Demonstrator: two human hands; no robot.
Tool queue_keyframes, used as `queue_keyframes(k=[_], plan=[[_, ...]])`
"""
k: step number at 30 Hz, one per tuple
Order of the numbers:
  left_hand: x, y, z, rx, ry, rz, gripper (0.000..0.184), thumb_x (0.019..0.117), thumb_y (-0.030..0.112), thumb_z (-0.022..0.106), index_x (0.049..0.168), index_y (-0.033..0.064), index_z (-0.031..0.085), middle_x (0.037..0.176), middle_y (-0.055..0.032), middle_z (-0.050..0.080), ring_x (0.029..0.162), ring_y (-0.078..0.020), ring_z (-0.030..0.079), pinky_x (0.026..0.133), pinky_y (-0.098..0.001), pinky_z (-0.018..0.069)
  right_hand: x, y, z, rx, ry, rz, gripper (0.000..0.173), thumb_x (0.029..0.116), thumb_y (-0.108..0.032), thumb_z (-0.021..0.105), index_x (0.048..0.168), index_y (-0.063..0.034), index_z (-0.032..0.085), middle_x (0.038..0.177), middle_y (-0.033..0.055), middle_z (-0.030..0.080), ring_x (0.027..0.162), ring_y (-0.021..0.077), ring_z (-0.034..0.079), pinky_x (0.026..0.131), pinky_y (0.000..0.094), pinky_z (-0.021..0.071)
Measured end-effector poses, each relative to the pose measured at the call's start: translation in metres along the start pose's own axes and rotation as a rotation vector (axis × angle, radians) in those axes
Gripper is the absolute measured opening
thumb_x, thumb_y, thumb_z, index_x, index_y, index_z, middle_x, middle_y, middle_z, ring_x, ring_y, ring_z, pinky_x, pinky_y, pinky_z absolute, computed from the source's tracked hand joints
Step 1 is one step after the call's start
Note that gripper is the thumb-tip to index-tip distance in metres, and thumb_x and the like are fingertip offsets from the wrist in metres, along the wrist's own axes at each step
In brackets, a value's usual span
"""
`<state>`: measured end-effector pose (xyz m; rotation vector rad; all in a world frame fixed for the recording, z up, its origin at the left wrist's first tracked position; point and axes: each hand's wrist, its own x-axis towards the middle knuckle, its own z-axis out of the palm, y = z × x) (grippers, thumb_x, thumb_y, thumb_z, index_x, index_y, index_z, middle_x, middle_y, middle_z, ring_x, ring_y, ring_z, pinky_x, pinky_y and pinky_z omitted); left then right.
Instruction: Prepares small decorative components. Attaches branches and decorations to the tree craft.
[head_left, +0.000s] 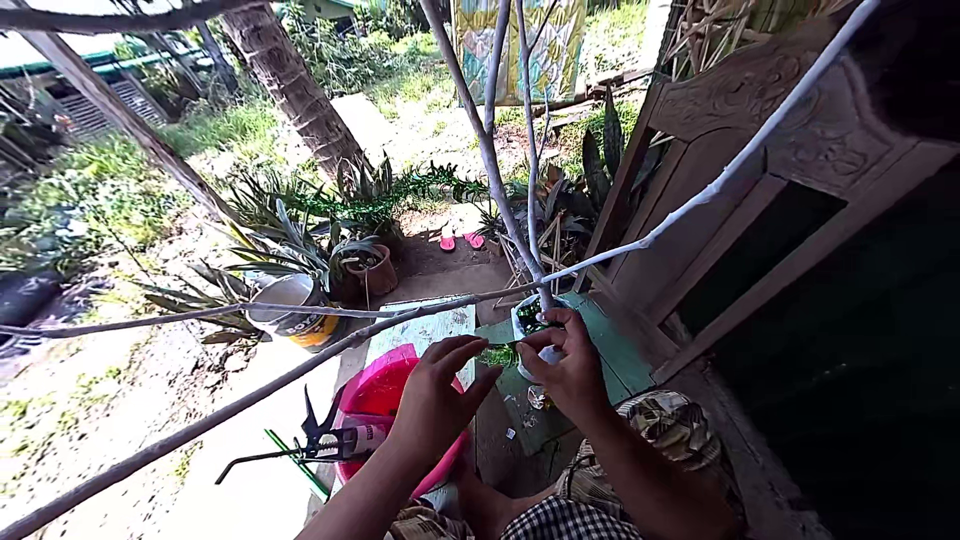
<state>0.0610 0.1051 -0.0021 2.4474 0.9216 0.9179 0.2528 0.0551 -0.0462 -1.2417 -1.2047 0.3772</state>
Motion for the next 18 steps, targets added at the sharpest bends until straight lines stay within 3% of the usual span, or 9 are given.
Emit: queue_keyframes(k=[3,5,9,15,18], plan=[[-0.005,0.014,0.01,0.11,-0.005,0.044,0.05,0.0898,0.036,0.076,0.128,0.005,0.071,0.125,-0.0139,0.07,0.115,-0.0264,0.067,0.097,-0.0409,0.0548,-0.005,-0.003,0.004,-0.022,0.061,-0.06,0.045,0.0874,-0.017,0.073,0.124,-0.0015,0.053,0.088,0.0008,0.076,0.087,0.0106,0.072,0.084,0.0341,0.0563],[-0.005,0.017,0.019,0.11,-0.002,0.057,0.051,0.0892,0.031,0.077,0.131,0.0032,0.068,0.128,-0.0157,0.068,0.116,-0.028,0.066,0.099,-0.0411,0.0538,-0.009,-0.007,0.006,0.006,0.066,-0.073,0.044,0.0864,-0.016,0.074,0.123,-0.0015,0.054,0.088,0.0008,0.076,0.087,0.0103,0.073,0.085,0.0328,0.0574],[-0.002,0.02,0.034,0.048,0.077,0.073,0.032,0.0897,0.018,0.073,0.117,0.0006,0.074,0.114,-0.0156,0.073,0.102,-0.0199,0.072,0.089,-0.0312,0.0582,-0.014,-0.01,0.008,0.071,0.107,-0.094,0.042,0.0845,-0.016,0.074,0.119,-0.0014,0.054,0.085,0.0007,0.075,0.085,0.0102,0.072,0.083,0.0331,0.0566],[0.0,0.025,0.044,0.003,0.174,0.116,0.022,0.0961,0.006,0.063,0.112,-0.0014,0.075,0.107,-0.0142,0.076,0.097,-0.0128,0.074,0.089,-0.0228,0.0577,-0.014,-0.009,-0.001,0.147,0.147,-0.093,0.044,0.0845,-0.011,0.074,0.12,0.0024,0.051,0.086,0.0032,0.075,0.084,0.006,0.072,0.079,0.0231,0.0578],[0.003,0.026,0.048,-0.077,0.143,0.037,0.026,0.096,0.006,0.062,0.119,-0.0041,0.072,0.099,-0.0104,0.076,0.089,-0.0077,0.073,0.085,-0.0212,0.058,-0.013,-0.007,-0.005,0.17,0.137,-0.074,0.044,0.0848,-0.01,0.074,0.12,0.0015,0.05,0.087,0.0032,0.075,0.084,0.0054,0.072,0.078,0.0215,0.0576]])
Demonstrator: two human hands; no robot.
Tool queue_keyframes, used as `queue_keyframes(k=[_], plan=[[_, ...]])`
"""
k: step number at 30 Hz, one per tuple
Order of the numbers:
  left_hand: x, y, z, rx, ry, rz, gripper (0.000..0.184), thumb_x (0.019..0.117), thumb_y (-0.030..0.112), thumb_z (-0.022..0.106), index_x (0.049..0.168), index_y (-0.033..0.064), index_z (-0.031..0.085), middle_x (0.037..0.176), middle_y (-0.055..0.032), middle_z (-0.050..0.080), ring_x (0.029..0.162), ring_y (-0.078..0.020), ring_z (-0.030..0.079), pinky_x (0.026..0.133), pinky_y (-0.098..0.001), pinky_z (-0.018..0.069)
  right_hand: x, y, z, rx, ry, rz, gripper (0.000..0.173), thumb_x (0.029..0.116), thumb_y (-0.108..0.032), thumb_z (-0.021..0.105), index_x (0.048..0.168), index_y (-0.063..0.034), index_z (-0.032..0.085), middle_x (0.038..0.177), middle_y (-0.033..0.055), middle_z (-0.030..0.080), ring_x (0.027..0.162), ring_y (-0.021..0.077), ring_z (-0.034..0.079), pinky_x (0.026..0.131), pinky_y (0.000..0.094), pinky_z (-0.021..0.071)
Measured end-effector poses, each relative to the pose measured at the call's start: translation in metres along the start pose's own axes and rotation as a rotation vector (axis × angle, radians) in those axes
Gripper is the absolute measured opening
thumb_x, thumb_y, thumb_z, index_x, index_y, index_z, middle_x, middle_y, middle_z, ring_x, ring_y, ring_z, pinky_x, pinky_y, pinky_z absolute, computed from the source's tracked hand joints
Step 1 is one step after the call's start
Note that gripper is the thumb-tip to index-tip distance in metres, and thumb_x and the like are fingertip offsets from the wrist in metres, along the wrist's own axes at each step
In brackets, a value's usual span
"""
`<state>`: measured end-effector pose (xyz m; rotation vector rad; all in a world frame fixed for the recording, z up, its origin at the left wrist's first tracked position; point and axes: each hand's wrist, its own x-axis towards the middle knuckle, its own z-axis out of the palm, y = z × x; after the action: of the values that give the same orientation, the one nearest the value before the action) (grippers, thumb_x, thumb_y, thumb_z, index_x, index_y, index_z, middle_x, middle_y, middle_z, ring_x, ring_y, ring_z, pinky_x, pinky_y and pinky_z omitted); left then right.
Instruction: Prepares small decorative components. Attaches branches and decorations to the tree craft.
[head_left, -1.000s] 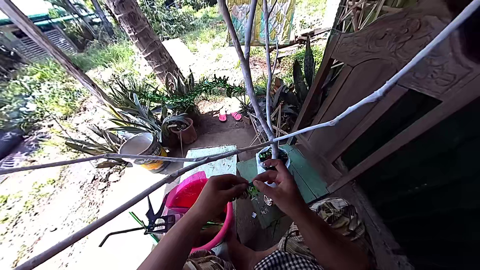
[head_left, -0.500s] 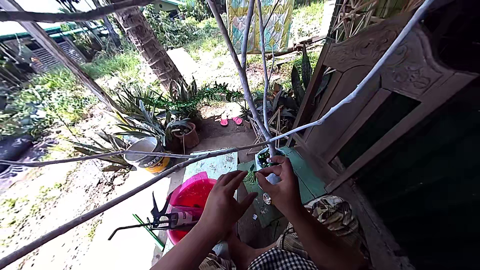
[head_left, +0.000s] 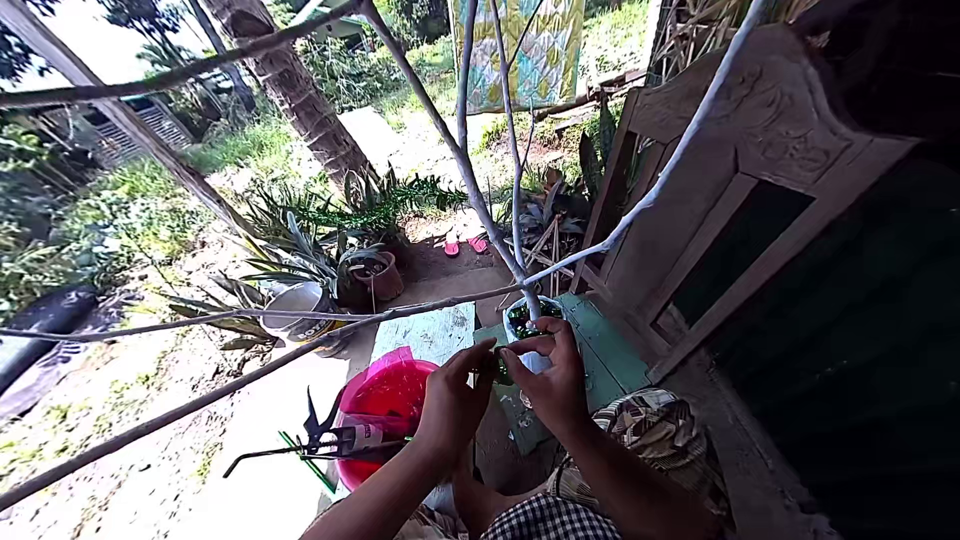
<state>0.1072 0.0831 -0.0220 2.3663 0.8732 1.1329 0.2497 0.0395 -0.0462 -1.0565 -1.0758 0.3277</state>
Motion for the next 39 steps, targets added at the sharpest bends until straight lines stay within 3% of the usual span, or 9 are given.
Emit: queue_keyframes(k=[2,4,6,10,14,20,25,33,39], plan=[[0.003,0.0,0.001,-0.178,-0.066,-0.159,0.028,0.0965,0.007,0.064,0.122,-0.0035,0.068,0.096,-0.0043,0.076,0.085,-0.0025,0.071,0.081,-0.0184,0.0578,0.001,0.001,-0.004,0.018,-0.028,0.026,0.045,0.0863,-0.012,0.073,0.122,0.0015,0.05,0.088,0.0038,0.075,0.085,0.0062,0.072,0.078,0.0223,0.0579],[0.008,0.002,0.001,-0.431,-0.108,-0.362,0.022,0.0954,0.004,0.067,0.117,-0.0022,0.068,0.094,-0.0023,0.075,0.08,-0.0051,0.071,0.077,-0.0219,0.06,0.003,0.004,-0.009,0.048,-0.059,0.052,0.046,0.0895,-0.016,0.071,0.125,0.0027,0.05,0.091,0.004,0.075,0.087,0.0069,0.072,0.079,0.0237,0.0572],[0.015,0.007,0.001,-0.625,-0.104,-0.58,0.013,0.0967,-0.001,0.065,0.109,-0.0036,0.067,0.09,-0.0047,0.075,0.076,-0.011,0.073,0.074,-0.0276,0.0626,0.006,0.011,-0.013,0.091,-0.072,0.084,0.045,0.0925,-0.019,0.067,0.127,0.0043,0.048,0.094,0.005,0.075,0.09,0.0084,0.072,0.082,0.0259,0.0568],[0.03,0.006,0.003,-0.864,-0.053,-0.906,0.014,0.1048,0.003,0.054,0.114,-0.0048,0.062,0.091,-0.0107,0.073,0.077,-0.0172,0.073,0.074,-0.0315,0.0629,0.009,0.029,-0.017,0.104,-0.143,0.241,0.056,0.0923,-0.021,0.07,0.134,0.0031,0.043,0.104,0.0089,0.076,0.098,0.0142,0.072,0.086,0.0316,0.0567],[0.043,-0.012,0.018,-0.947,-0.075,-1.061,0.017,0.1063,0.009,0.053,0.117,-0.0029,0.059,0.092,-0.0119,0.071,0.075,-0.0176,0.072,0.071,-0.0308,0.062,0.01,0.034,-0.015,0.217,-0.135,0.376,0.065,0.0878,-0.015,0.078,0.134,0.0048,0.038,0.1,0.012,0.073,0.084,0.0155,0.075,0.076,0.0285,0.0622],[0.063,-0.039,0.044,-0.91,-0.083,-1.117,0.019,0.1048,0.01,0.057,0.119,-0.002,0.059,0.1,-0.0118,0.069,0.075,-0.0157,0.071,0.069,-0.0283,0.061,0.022,0.062,-0.004,0.169,-0.062,0.484,0.065,0.0863,-0.004,0.076,0.137,0.0068,0.037,0.099,0.0135,0.07,0.08,0.0144,0.072,0.074,0.0279,0.0613],[0.08,-0.059,0.059,-0.901,-0.07,-1.088,0.015,0.1041,0.008,0.057,0.114,-0.0022,0.059,0.097,-0.0119,0.069,0.074,-0.0162,0.07,0.068,-0.0295,0.0608,0.029,0.083,0.003,0.15,0.05,0.399,0.057,0.086,0.001,0.072,0.131,0.0088,0.039,0.099,0.0138,0.069,0.081,0.0143,0.072,0.075,0.0273,0.0608],[0.091,-0.074,0.074,-0.971,-0.06,-1.087,0.017,0.1048,0.01,0.056,0.117,-0.001,0.059,0.102,-0.0118,0.069,0.088,-0.0196,0.072,0.08,-0.0355,0.061,0.03,0.107,0.01,0.046,0.166,0.156,0.045,0.0851,0.004,0.071,0.122,0.0106,0.045,0.092,0.0114,0.071,0.082,0.0115,0.072,0.078,0.0251,0.0609],[0.09,-0.078,0.084,-1.045,-0.06,-1.115,0.015,0.1055,0.007,0.054,0.115,-0.0026,0.059,0.098,-0.014,0.071,0.085,-0.0213,0.073,0.08,-0.0359,0.0621,0.032,0.112,0.009,0.067,0.203,0.149,0.044,0.0841,0.006,0.07,0.12,0.0092,0.045,0.092,0.0104,0.07,0.081,0.0103,0.072,0.077,0.0241,0.0606]])
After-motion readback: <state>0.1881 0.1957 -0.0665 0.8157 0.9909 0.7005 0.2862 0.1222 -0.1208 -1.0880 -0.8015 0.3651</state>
